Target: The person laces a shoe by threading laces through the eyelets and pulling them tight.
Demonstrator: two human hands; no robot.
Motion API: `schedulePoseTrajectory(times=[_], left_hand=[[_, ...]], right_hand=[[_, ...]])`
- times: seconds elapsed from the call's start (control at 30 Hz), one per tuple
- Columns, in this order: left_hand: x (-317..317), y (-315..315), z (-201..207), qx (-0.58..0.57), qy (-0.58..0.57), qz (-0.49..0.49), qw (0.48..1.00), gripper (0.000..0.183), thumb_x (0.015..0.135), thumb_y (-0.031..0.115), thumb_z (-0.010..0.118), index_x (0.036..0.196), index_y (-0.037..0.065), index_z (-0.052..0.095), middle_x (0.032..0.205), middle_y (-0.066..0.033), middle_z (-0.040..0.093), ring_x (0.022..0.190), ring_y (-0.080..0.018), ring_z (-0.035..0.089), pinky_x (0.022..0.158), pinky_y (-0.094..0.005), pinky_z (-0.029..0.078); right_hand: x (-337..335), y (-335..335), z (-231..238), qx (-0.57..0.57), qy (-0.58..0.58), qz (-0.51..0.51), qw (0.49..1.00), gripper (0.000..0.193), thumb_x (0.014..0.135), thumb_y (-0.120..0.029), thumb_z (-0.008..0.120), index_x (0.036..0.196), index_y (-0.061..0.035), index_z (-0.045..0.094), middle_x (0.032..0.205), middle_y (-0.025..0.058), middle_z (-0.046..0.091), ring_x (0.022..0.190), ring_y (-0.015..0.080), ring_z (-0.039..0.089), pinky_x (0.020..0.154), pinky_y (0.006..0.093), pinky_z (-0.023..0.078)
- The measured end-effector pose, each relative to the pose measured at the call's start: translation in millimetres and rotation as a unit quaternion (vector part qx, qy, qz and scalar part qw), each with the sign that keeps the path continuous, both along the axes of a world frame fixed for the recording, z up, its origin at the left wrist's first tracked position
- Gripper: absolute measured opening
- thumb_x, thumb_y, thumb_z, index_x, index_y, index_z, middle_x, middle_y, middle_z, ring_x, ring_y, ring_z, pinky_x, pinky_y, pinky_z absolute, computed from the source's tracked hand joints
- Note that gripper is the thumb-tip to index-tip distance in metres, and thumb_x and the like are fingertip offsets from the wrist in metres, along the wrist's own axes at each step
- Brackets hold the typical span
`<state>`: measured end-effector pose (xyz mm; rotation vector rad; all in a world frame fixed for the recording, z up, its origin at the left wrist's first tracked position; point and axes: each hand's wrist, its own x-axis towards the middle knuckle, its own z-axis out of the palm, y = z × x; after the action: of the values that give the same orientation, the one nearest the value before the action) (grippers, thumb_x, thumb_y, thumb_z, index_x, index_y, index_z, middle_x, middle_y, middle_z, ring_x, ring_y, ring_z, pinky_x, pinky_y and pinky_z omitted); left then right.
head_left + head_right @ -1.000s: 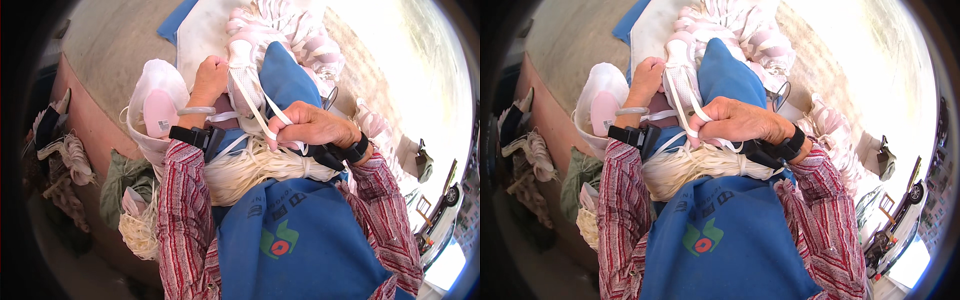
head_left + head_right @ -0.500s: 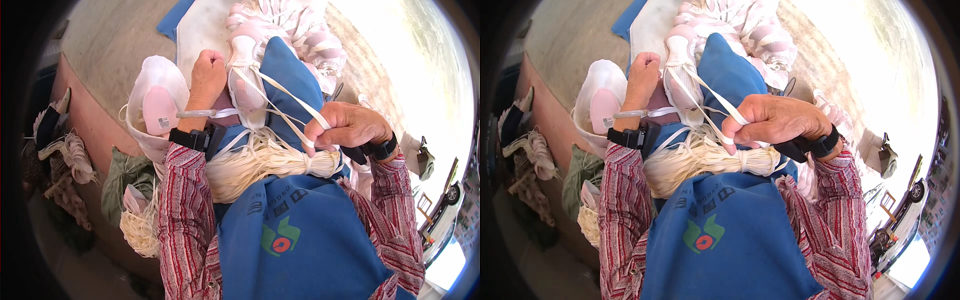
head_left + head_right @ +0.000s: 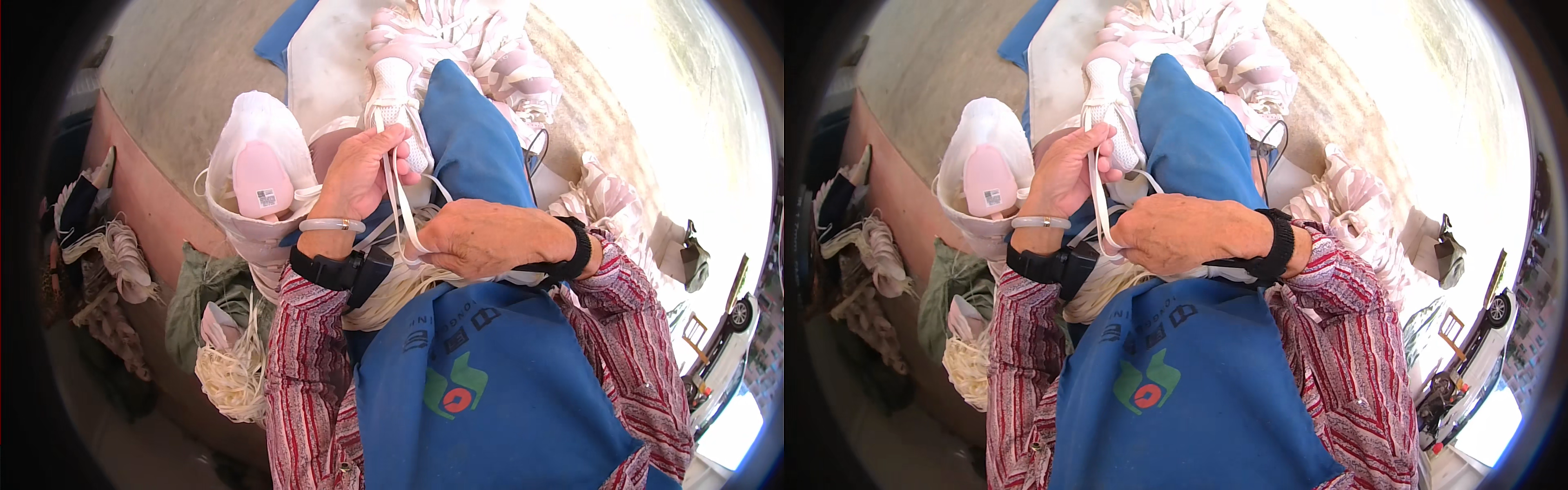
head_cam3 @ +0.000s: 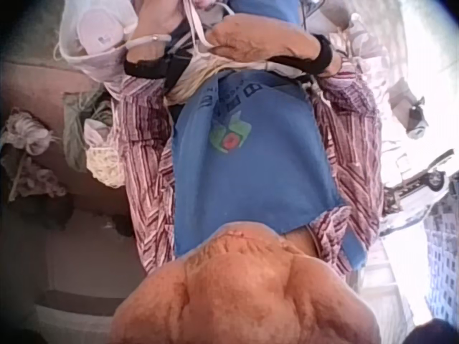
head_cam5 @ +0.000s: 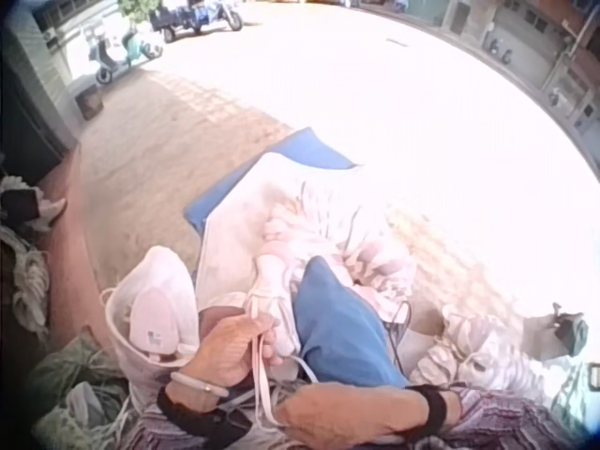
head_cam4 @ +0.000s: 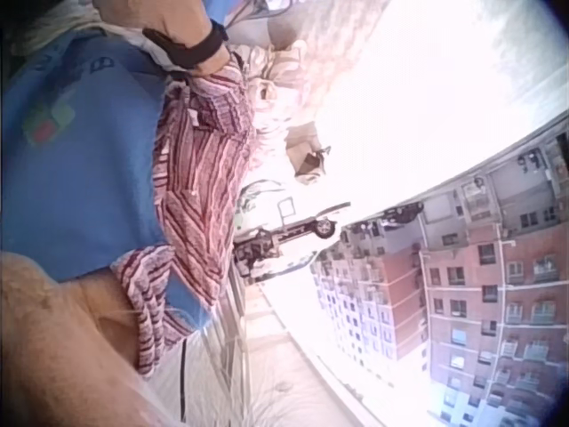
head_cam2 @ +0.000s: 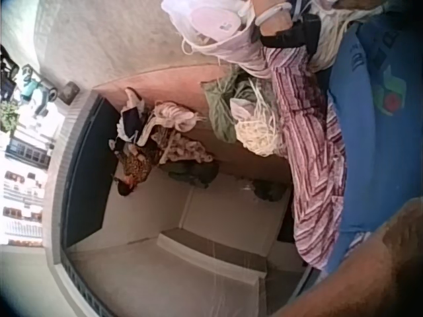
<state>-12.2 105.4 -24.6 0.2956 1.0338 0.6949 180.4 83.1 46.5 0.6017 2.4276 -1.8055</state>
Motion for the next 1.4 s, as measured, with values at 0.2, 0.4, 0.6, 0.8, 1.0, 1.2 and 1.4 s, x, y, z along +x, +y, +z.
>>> schedulePoseTrajectory(times=[0.2,0.4,0.6,0.8,1.0,1.2,1.4], left_hand=[[3.9,-7.4,1.8,0.042,0.051,0.014,0.998,0.017,0.093,0.018,0.061,0.097,0.002,0.06,0.073,-0.0029,0.059,0.057,-0.012,0.057,0.051,-0.0254,0.049],[4.1,-11.0,10.7,0.08,0.146,-0.017,0.986,0.017,0.092,0.016,0.057,0.099,0.0,0.06,0.073,-0.0039,0.059,0.058,-0.012,0.057,0.051,-0.024,0.047],[-8.6,-23.5,11.9,0.138,0.164,-0.058,0.975,0.017,0.092,0.015,0.058,0.094,-0.001,0.059,0.07,-0.0047,0.059,0.057,-0.0109,0.056,0.05,-0.0243,0.045],[-18.4,-54.5,37.8,0.187,0.214,-0.126,0.95,0.015,0.095,0.015,0.056,0.092,0.0,0.058,0.068,-0.0018,0.058,0.057,-0.0085,0.053,0.054,-0.0229,0.044],[-15.6,-58.1,43.1,0.211,0.273,-0.109,0.932,0.021,0.099,0.02,0.053,0.097,0.0,0.059,0.069,0.0017,0.055,0.063,-0.006,0.051,0.065,-0.0228,0.047],[-12.0,-65.1,76.8,0.176,0.181,-0.055,0.966,0.026,0.101,0.02,0.049,0.095,-0.002,0.06,0.065,0.0027,0.047,0.061,-0.0059,0.046,0.074,-0.0267,0.051],[-38.7,-76.5,92.7,0.197,0.118,-0.059,0.971,0.027,0.099,0.02,0.053,0.095,-0.004,0.063,0.064,0.0009,0.052,0.06,-0.0077,0.049,0.07,-0.0261,0.05]], right_hand=[[11.1,41.5,-30.9,0.088,-0.115,-0.306,0.941,0.035,0.09,-0.031,0.058,0.102,0.0018,0.057,0.078,0.0212,0.063,0.073,0.0395,0.061,0.067,0.043,0.048],[-11.0,62.9,-58.1,0.246,-0.144,-0.266,0.921,0.025,0.084,-0.02,0.058,0.084,0.0044,0.056,0.073,0.0248,0.061,0.071,0.0456,0.061,0.063,0.0478,0.048],[-17.4,75.0,-72.8,0.243,-0.077,-0.294,0.921,0.018,0.077,-0.009,0.051,0.079,0.0074,0.056,0.074,0.0285,0.059,0.071,0.0465,0.059,0.062,0.0475,0.047],[-17.8,92.8,-83.3,0.182,-0.085,-0.322,0.925,0.026,0.08,-0.01,0.052,0.099,0.0056,0.062,0.072,0.0187,0.064,0.068,0.03,0.065,0.065,0.0399,0.05],[-16.2,82.7,-78.5,0.174,-0.074,-0.324,0.927,0.031,0.082,-0.009,0.052,0.109,0.0046,0.059,0.075,0.0193,0.064,0.072,0.0318,0.065,0.066,0.04,0.05],[-19.0,73.6,-92.1,0.35,-0.054,-0.256,0.9,0.035,0.083,-0.008,0.051,0.116,0.0032,0.055,0.08,0.0221,0.064,0.075,0.0388,0.063,0.07,0.0437,0.05],[-12.8,80.0,-79.5,0.25,-0.075,-0.258,0.93,0.038,0.084,-0.008,0.052,0.12,0.0008,0.053,0.09,0.0245,0.064,0.082,0.0404,0.062,0.071,0.046,0.05]])
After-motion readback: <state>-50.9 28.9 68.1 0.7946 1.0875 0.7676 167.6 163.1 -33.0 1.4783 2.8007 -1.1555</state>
